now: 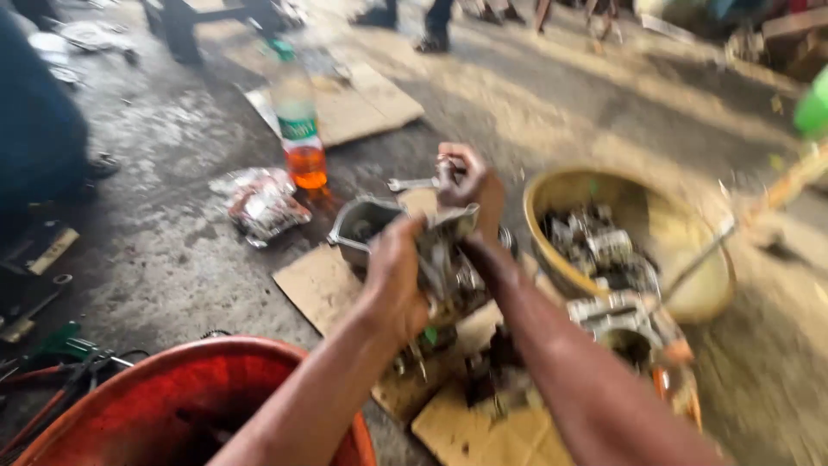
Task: The person wipes a motorcycle engine casing with a cloth, removes a component from a plastic bag, and cleans it. They then place the component onto the casing and use a metal rod to secure it.
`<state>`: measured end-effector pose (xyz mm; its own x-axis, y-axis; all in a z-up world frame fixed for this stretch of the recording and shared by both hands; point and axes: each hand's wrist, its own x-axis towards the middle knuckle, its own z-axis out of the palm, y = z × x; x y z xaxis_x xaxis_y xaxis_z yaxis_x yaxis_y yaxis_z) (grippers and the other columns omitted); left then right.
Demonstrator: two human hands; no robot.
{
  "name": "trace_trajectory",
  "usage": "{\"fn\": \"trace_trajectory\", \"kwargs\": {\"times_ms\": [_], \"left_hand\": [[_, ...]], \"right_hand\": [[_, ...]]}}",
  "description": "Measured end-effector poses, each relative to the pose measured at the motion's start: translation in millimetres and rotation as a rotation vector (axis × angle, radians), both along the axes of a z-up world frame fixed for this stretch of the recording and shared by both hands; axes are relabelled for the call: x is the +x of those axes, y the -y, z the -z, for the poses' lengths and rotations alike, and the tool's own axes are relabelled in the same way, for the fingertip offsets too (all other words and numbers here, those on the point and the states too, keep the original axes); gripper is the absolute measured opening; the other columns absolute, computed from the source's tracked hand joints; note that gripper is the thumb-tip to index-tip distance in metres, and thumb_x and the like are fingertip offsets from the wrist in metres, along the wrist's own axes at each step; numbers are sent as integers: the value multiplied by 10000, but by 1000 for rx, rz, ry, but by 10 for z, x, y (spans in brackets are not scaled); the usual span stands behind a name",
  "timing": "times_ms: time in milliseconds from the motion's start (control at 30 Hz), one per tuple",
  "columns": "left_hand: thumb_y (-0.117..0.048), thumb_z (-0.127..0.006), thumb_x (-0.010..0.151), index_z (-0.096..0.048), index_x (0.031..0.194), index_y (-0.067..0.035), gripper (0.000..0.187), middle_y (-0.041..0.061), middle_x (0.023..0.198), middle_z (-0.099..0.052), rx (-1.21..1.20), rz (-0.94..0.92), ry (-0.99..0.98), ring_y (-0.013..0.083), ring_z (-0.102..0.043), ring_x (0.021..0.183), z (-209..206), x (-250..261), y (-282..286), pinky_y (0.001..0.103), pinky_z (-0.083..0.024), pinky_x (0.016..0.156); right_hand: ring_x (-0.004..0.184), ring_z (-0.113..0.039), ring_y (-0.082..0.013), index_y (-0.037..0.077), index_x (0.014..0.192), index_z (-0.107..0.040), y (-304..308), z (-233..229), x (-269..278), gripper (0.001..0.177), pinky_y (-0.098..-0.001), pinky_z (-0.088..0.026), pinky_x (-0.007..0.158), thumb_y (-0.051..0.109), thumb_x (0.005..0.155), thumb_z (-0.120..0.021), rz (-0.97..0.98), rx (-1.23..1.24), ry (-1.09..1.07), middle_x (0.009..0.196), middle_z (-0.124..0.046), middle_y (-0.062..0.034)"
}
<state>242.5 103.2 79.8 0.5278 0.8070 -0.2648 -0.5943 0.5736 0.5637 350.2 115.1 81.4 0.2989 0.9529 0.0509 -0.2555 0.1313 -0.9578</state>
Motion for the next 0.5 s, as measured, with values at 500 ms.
{"fn": "trace_trajectory", "kwargs": {"times_ms": [500], "left_hand": [[-374, -547, 1009, -669, 977, -120, 283, 33, 746, -557, 76, -111, -147, 154, -566, 593, 222, -124, -407, 358, -544, 505]], "right_hand": [[604, -653, -125, 18, 1224, -689, 237, 194, 42, 418, -308, -569, 510, 378, 1094, -520, -347, 11, 115, 913, -761, -116]]}}
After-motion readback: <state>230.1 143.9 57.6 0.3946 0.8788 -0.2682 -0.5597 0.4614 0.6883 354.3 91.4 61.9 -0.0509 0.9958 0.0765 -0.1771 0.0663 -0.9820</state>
